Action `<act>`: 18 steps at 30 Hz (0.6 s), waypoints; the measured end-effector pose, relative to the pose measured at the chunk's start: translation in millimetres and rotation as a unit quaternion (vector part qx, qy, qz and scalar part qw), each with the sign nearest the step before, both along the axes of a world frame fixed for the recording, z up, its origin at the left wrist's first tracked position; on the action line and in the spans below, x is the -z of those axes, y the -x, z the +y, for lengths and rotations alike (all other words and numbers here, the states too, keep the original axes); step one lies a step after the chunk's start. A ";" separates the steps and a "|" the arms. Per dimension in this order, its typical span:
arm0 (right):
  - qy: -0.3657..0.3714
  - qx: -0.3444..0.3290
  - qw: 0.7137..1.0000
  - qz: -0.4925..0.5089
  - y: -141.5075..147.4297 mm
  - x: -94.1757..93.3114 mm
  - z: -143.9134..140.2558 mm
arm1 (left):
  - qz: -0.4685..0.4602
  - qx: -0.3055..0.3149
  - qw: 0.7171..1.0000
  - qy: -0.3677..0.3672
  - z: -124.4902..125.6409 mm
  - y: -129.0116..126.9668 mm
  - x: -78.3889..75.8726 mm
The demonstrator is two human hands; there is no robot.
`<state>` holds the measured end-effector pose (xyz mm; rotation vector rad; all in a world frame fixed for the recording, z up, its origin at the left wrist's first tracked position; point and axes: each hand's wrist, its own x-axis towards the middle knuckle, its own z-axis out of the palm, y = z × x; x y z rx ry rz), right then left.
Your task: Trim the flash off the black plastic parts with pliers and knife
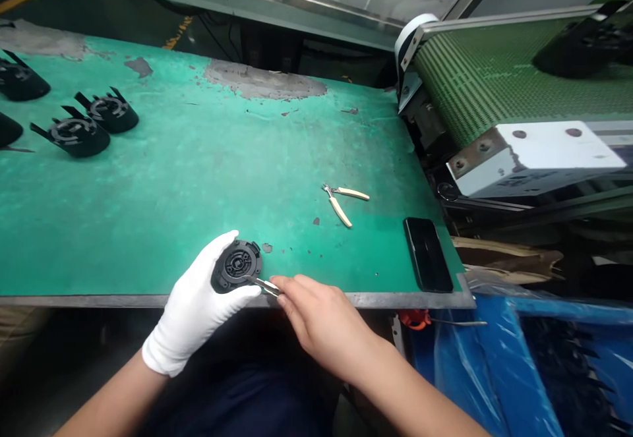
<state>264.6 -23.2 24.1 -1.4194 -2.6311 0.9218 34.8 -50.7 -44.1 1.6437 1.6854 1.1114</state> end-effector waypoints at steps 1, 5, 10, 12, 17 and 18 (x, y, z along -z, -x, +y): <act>-0.006 -0.006 1.000 -0.016 1.9 1.3 -1.9 | 0.002 0.000 1.000 0.002 0.1 -0.6 0.7; 0.000 -0.015 0.999 -0.045 10.5 4.1 -3.2 | 0.011 0.003 1.000 0.003 2.2 2.0 1.1; 0.009 -0.052 0.998 -0.040 15.2 -1.4 1.7 | 0.018 0.005 1.000 -0.017 2.1 3.6 -0.1; 0.001 -0.050 0.998 -0.042 14.2 -2.4 4.1 | 0.012 0.004 1.000 -0.015 2.3 3.0 -1.0; -0.009 -0.030 0.999 -0.044 13.4 2.1 5.5 | 0.004 0.007 1.000 -0.005 3.4 3.2 -1.5; -0.002 -0.036 0.999 -0.039 13.8 3.2 5.1 | 0.007 0.009 1.000 -0.008 3.7 3.7 -1.4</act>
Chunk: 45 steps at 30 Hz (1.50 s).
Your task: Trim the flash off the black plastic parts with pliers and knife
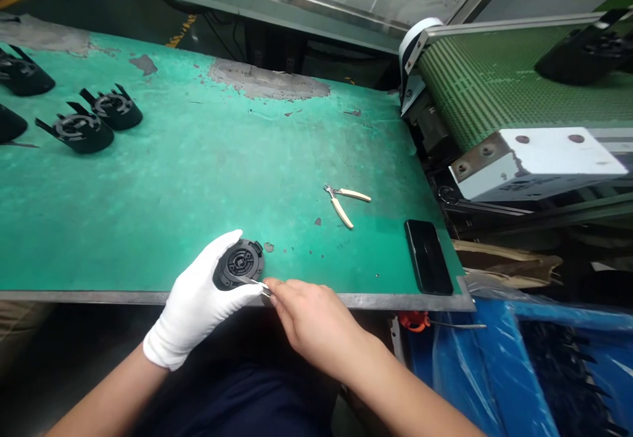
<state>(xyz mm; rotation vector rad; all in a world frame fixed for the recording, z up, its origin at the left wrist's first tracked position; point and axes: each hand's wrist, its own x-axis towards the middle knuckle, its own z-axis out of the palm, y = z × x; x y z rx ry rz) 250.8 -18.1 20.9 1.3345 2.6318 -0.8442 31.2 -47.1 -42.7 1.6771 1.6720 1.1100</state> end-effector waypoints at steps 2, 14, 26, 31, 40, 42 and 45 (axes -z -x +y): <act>0.009 -0.010 1.000 0.011 0.9 1.5 -0.8 | 0.004 0.002 1.000 -0.003 0.4 0.8 -0.3; -0.020 -0.009 1.000 0.011 5.7 2.6 3.6 | -0.001 0.003 1.000 0.001 0.7 -0.1 -1.7; 0.013 -0.043 0.999 -0.007 7.3 -5.2 7.3 | 0.011 0.017 1.000 0.011 1.8 2.9 -1.4; 0.022 -0.047 0.999 -0.001 6.5 -16.1 12.9 | 0.057 0.100 0.992 0.044 12.1 11.4 -9.9; -0.010 0.082 0.991 0.104 -25.2 -18.0 18.2 | 0.079 0.022 0.993 -0.082 23.5 58.4 -19.4; -0.019 0.064 0.994 0.090 -23.5 -12.8 19.7 | 0.067 0.027 0.997 -0.030 20.1 48.9 -13.6; -0.055 0.046 0.995 0.067 -16.1 -6.0 26.0 | 0.081 0.027 0.996 -0.017 15.6 27.5 -5.6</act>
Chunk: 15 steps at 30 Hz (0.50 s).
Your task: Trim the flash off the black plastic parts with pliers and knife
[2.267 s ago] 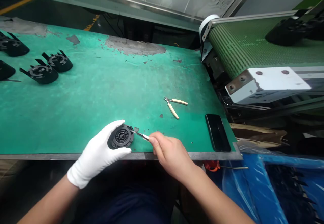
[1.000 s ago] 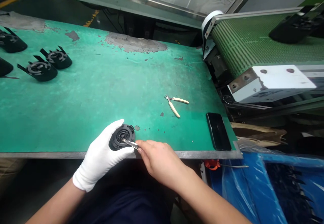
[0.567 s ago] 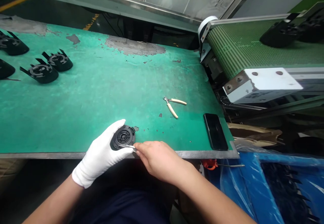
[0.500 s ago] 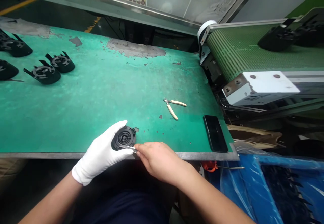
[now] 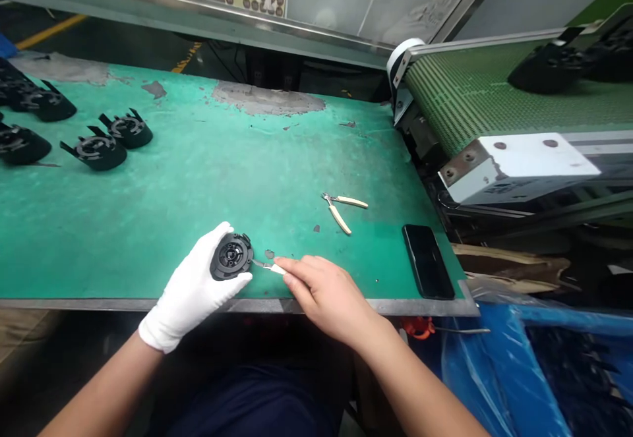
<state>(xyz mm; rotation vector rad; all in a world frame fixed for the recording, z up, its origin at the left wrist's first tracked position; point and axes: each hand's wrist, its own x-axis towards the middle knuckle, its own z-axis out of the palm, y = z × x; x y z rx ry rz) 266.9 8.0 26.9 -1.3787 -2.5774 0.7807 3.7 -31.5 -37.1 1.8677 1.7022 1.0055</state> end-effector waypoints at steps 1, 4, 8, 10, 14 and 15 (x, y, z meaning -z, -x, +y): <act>-0.012 -0.005 1.000 -0.008 2.2 1.2 3.1 | 0.005 0.004 1.000 -0.004 -1.1 -5.9 1.5; -0.020 -0.041 0.998 -0.047 5.4 1.7 13.7 | 0.013 0.032 0.999 0.000 -3.4 -14.8 3.1; -0.027 -0.101 0.989 -0.108 6.1 0.5 24.3 | 0.024 0.040 0.999 0.004 -4.0 -13.4 3.4; -0.059 -0.094 0.986 -0.124 7.3 1.4 25.9 | 0.028 0.041 0.999 0.008 -3.5 -12.6 3.5; -0.101 -0.054 0.983 -0.142 11.5 5.2 19.3 | 0.034 0.037 0.999 0.002 -3.3 -14.9 3.6; -0.103 -0.043 0.983 -0.144 12.3 6.3 16.2 | 0.036 0.034 0.999 -0.003 -3.7 -15.9 3.9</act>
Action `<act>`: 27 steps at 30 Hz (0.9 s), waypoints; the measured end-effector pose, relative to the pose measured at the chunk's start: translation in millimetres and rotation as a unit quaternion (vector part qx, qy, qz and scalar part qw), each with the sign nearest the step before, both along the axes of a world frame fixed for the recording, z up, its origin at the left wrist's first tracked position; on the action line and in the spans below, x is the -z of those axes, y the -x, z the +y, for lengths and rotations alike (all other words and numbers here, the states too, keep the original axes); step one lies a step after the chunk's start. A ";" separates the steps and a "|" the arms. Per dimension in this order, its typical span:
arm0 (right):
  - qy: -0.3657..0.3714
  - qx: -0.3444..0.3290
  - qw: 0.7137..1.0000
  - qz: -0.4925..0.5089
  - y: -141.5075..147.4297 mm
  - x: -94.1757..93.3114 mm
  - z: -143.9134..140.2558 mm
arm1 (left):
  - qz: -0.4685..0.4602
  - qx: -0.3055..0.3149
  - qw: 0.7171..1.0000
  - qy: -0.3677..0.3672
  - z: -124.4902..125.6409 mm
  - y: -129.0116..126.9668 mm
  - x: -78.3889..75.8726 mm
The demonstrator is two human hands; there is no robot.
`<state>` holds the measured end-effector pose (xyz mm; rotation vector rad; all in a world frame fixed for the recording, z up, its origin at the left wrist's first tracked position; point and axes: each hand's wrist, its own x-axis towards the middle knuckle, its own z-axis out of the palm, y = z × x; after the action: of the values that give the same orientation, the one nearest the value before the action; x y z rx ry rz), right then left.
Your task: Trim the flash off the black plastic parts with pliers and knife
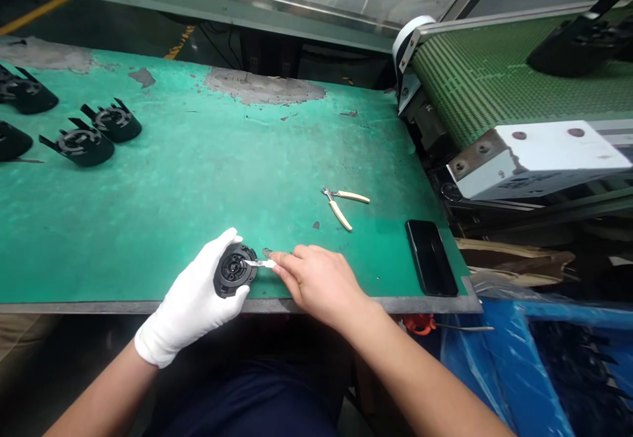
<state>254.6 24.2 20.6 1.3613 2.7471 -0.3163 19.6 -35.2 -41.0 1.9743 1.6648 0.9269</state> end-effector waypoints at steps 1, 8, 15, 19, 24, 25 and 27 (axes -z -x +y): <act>-0.003 0.010 1.000 0.001 0.5 1.2 -3.1 | 0.002 -0.004 1.000 -0.005 -0.5 -1.1 0.5; -0.026 0.040 0.999 0.007 3.0 8.1 -14.1 | 0.013 -0.051 0.997 -0.050 -3.9 -15.3 6.1; -0.026 0.068 0.997 0.039 9.5 10.5 -20.7 | 0.011 -0.125 0.989 -0.083 -4.3 -33.4 8.5; -0.032 0.073 0.996 0.032 11.6 12.1 -24.1 | 0.007 -0.122 0.989 -0.086 -4.6 -32.9 11.0; -0.067 0.085 0.994 0.002 17.4 12.0 -25.4 | -0.008 -0.149 0.984 -0.095 -5.1 -40.2 12.4; -0.072 0.090 0.993 0.002 18.9 12.2 -25.8 | -0.011 -0.152 0.983 -0.099 -5.3 -42.9 12.7; -0.076 0.102 0.992 0.004 21.2 13.3 -26.6 | -0.017 -0.154 0.982 -0.107 -6.1 -47.6 13.4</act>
<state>233.4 -2.4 7.3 1.6876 2.6908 -0.1236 67.2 -41.3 -54.5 1.8465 1.9591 1.2925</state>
